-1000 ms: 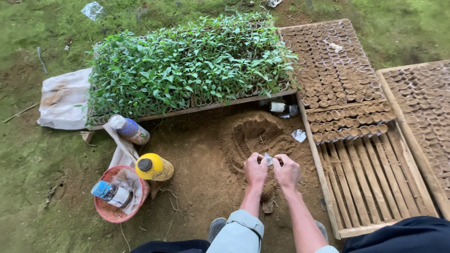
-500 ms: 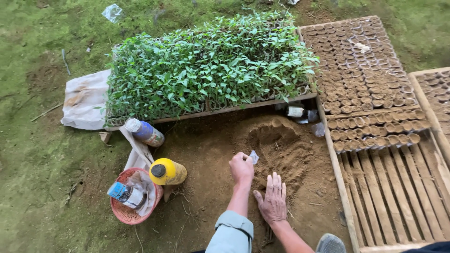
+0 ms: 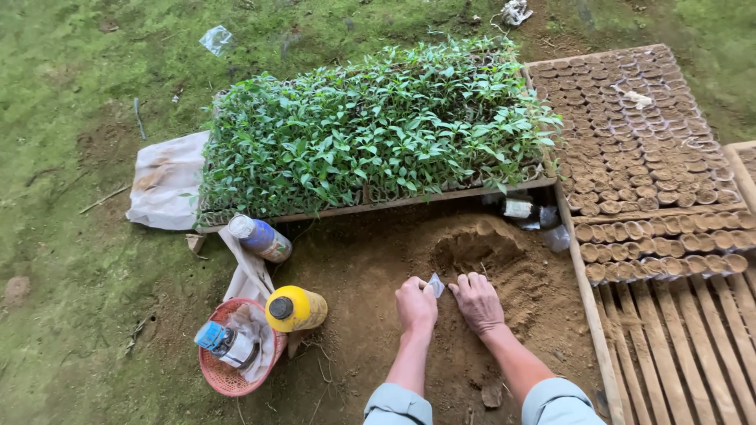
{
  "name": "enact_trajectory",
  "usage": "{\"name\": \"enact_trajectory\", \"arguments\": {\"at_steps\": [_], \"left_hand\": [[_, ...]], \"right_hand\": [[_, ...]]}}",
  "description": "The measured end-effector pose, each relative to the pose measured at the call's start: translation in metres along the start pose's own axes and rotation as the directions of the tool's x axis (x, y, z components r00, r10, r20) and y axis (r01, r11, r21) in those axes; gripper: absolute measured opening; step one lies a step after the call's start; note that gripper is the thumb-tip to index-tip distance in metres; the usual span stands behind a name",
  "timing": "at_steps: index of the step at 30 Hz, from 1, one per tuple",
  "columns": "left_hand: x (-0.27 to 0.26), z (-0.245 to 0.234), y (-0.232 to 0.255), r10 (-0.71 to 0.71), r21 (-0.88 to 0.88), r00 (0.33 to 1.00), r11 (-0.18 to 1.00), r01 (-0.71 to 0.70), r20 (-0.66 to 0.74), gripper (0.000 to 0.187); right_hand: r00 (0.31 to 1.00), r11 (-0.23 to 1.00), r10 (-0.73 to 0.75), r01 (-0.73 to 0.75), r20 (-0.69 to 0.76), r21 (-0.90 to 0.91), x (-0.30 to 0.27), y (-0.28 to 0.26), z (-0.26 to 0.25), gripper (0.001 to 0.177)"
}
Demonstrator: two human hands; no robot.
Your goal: Folding small paper sheets into cylindrical containers, filling them with soil, and arranging them in a wooden tray.
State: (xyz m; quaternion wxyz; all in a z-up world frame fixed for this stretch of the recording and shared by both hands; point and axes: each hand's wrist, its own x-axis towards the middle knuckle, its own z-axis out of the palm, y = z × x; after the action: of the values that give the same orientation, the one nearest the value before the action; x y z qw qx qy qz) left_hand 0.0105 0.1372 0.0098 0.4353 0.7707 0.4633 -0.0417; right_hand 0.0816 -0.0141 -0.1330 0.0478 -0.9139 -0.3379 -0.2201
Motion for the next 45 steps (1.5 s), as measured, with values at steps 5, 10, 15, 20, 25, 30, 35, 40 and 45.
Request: {"name": "enact_trajectory", "arguments": {"at_steps": [5, 10, 15, 20, 25, 30, 35, 40, 45], "left_hand": [[-0.004, 0.013, 0.003, 0.029, 0.005, 0.999, 1.0, -0.029, 0.014, 0.007], [-0.013, 0.034, -0.001, 0.064, 0.013, 0.998, 0.998, -0.064, 0.03, 0.013], [-0.021, 0.05, -0.003, 0.114, 0.055, 0.99, 0.991, -0.119, 0.086, 0.016], [-0.037, 0.052, -0.001, 0.114, 0.113, 0.984, 0.985, -0.13, 0.138, 0.008], [-0.055, 0.045, 0.004, 0.128, 0.082, 0.979, 0.986, -0.143, 0.16, 0.008], [-0.039, 0.065, -0.016, 0.108, 0.052, 0.983, 0.992, -0.116, 0.145, 0.008], [-0.031, 0.077, -0.023, 0.088, 0.044, 0.986, 0.995, -0.095, 0.141, 0.009], [-0.032, 0.079, -0.024, 0.079, 0.038, 0.985, 0.996, -0.086, 0.151, 0.01], [-0.041, 0.072, -0.019, 0.099, 0.009, 0.98, 0.995, -0.102, 0.173, 0.012]], "right_hand": [[0.779, 0.817, 0.468, -0.562, 0.417, 0.133, -0.017, 0.005, -0.019, 0.038], [0.202, -0.255, 0.615, -0.864, 0.763, 0.435, -0.02, -0.006, -0.081, 0.019], [0.289, -0.492, 0.418, -0.725, 0.862, 0.482, 0.014, -0.014, -0.171, 0.01], [0.357, -0.166, 0.492, -0.857, 0.794, 0.488, 0.004, -0.005, -0.121, 0.015], [0.394, 0.259, 0.56, -0.919, 0.729, 0.298, -0.014, 0.0, -0.072, 0.021], [0.316, -0.092, 0.58, -0.89, 0.751, 0.446, -0.015, 0.004, -0.093, 0.012], [0.241, -0.399, 0.513, -0.783, 0.824, 0.477, -0.019, 0.01, -0.117, 0.014], [0.276, -0.455, 0.43, -0.756, 0.86, 0.47, -0.002, 0.002, -0.142, 0.015], [0.335, -0.427, 0.433, -0.741, 0.836, 0.518, -0.005, 0.006, -0.131, 0.018]]}}
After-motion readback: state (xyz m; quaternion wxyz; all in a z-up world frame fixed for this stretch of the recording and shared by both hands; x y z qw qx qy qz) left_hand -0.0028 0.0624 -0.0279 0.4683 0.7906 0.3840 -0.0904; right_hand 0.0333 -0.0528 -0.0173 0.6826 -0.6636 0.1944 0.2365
